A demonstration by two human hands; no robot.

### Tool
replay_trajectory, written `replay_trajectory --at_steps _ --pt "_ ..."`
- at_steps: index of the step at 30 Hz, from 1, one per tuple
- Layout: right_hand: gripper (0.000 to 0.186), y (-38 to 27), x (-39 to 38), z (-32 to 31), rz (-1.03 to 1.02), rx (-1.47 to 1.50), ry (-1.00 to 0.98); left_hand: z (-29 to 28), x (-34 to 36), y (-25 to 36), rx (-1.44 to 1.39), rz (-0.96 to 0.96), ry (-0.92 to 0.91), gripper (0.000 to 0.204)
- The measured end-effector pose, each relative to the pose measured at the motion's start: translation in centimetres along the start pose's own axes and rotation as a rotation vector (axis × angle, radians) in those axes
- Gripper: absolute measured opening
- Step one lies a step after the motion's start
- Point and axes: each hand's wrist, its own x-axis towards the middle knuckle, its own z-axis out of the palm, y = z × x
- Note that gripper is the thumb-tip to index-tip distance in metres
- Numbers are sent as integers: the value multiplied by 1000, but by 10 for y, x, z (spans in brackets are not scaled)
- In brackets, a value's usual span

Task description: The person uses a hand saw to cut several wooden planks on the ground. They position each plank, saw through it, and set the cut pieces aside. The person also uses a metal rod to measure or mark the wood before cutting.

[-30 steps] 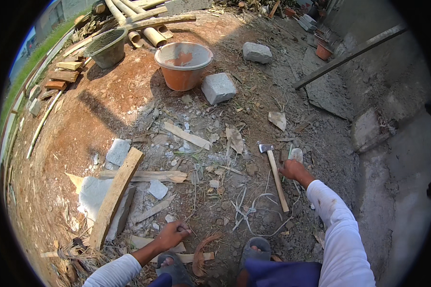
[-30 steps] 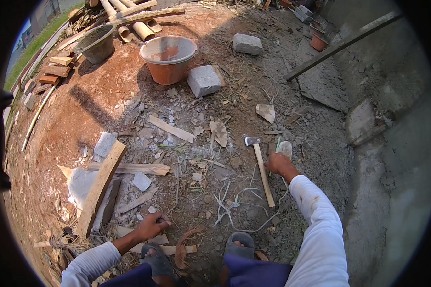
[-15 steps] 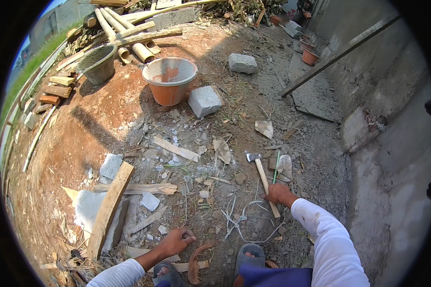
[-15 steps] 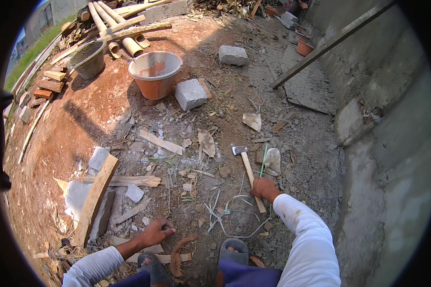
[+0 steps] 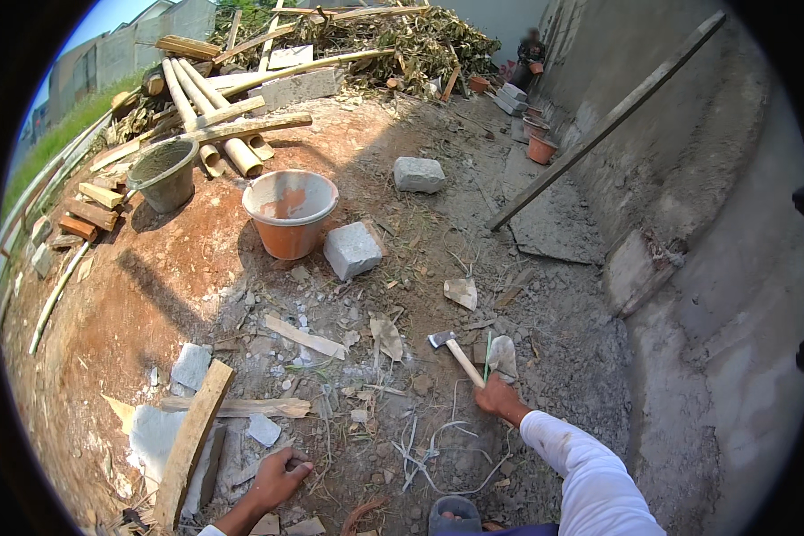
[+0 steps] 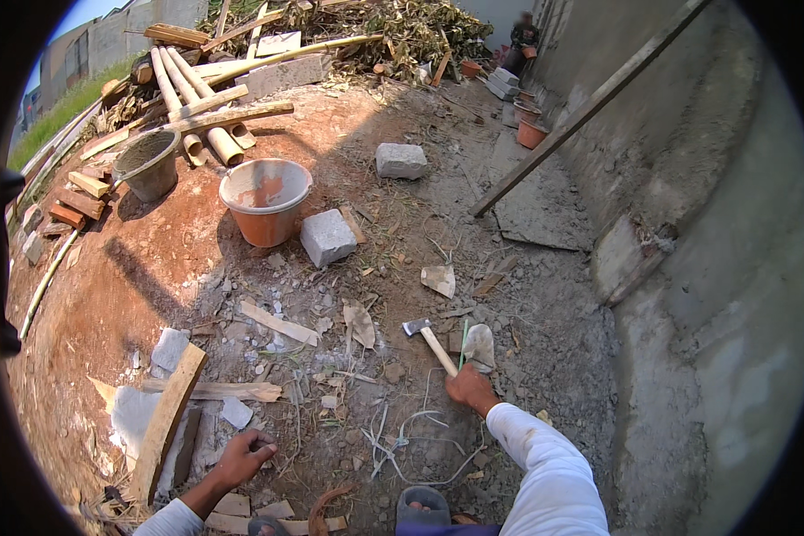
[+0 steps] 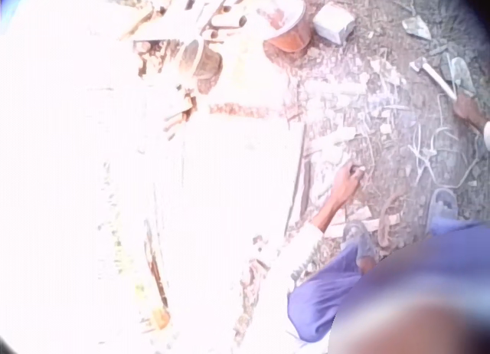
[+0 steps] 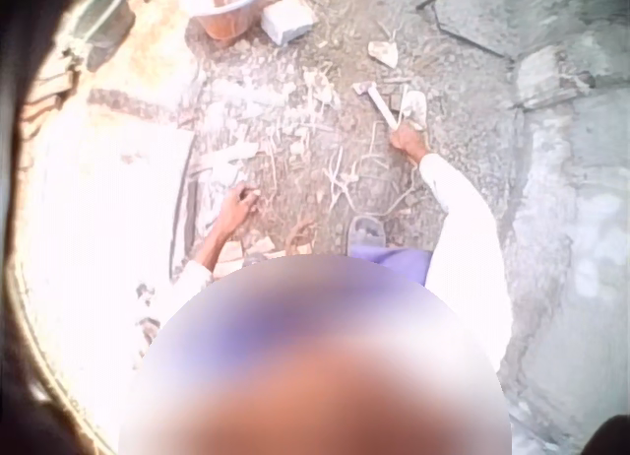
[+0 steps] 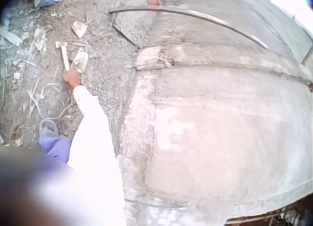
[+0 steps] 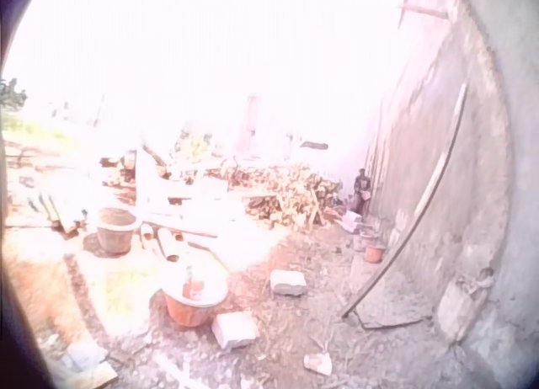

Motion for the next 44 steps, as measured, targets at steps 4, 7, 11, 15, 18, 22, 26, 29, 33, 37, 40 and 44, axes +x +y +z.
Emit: replay_trajectory --at_steps 4,7,11,15,18,22,26,29,33,37,40,44 --pt "69 -2 -1 3 41 67 62 7 -3 2 46 56 -58 32" --pt "72 -4 -5 -3 47 88 29 8 -8 3 80 62 -100 32" --pt "71 -6 -12 -8 27 81 30 -6 -5 0 101 127 -5 32" --pt "67 -4 -14 -7 -13 104 70 -32 -5 -8 213 164 152 32" --pt "61 3 -11 1 -72 118 106 -54 -7 -9 193 152 220 31" --pt "55 11 -9 25 -96 194 174 -67 -10 -8 124 160 344 28" --pt "42 -5 -10 46 -44 631 4 -67 -22 -17 0 159 558 28" --pt "35 -27 -33 55 104 1107 -226 -73 -49 -23 -239 145 599 24" --pt "35 -25 -95 34 87 1115 -214 -111 -117 -8 -742 -99 621 28" --pt "37 36 -205 -17 202 816 -228 -130 -218 45 -1049 -446 274 60" --pt "43 94 -283 -86 338 620 -346 -111 -274 104 -686 -708 111 72" --pt "42 159 -386 -190 365 235 -512 -125 -307 196 -366 -796 -151 64"
